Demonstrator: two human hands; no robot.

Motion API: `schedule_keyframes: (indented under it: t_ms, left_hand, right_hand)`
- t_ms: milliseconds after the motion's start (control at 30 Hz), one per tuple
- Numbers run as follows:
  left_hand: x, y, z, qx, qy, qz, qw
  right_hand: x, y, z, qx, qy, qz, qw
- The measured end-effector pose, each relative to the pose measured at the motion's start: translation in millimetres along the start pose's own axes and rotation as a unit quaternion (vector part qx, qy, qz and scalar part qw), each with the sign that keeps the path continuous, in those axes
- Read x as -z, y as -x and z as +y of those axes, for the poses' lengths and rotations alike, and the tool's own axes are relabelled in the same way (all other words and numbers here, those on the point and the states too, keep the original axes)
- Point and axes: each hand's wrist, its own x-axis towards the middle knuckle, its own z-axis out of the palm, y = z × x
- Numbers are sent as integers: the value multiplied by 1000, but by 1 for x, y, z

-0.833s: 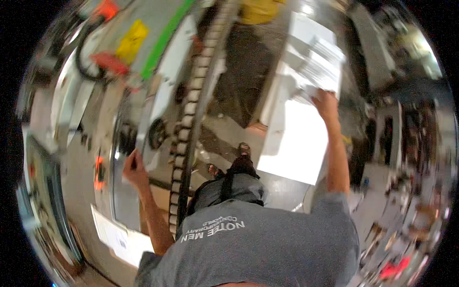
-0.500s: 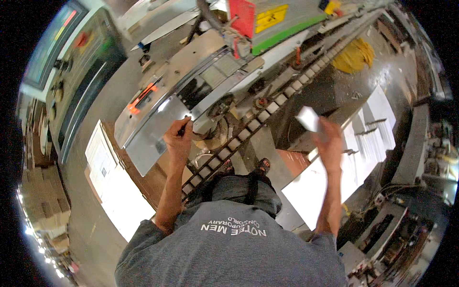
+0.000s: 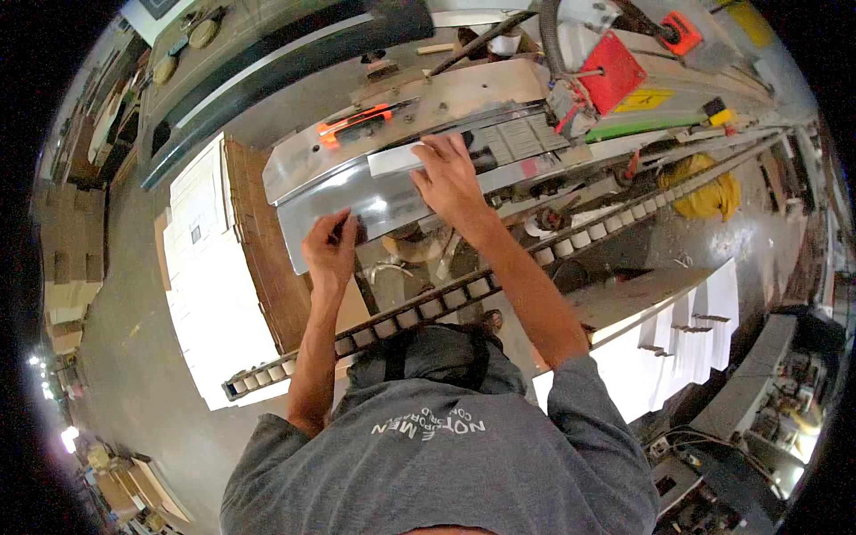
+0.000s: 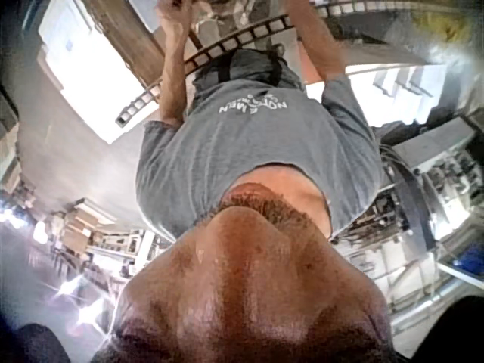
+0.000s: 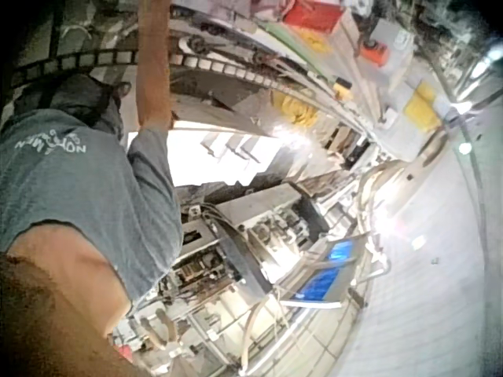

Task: The person operates a factory machine by manually feeding small white boards into a guide rail and then picking up the finished pieces from a stack to check them.

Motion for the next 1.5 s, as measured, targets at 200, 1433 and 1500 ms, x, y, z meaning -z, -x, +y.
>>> schedule_keyframes:
  t_ms: [200, 1433, 1500]
  left_hand:
    - [-9, -30, -10, -51, -83, -16, 995]
    - [-245, -104, 50, -202, -134, -141, 960]
    - [-259, -110, 55, -205, -134, -160, 956]
  right_hand:
    - [-3, 32, -45, -350, -232, 7, 908]
    - [52, 39, 109, -334, -102, 156, 924]
    - [63, 41, 107, -328, -103, 156, 926]
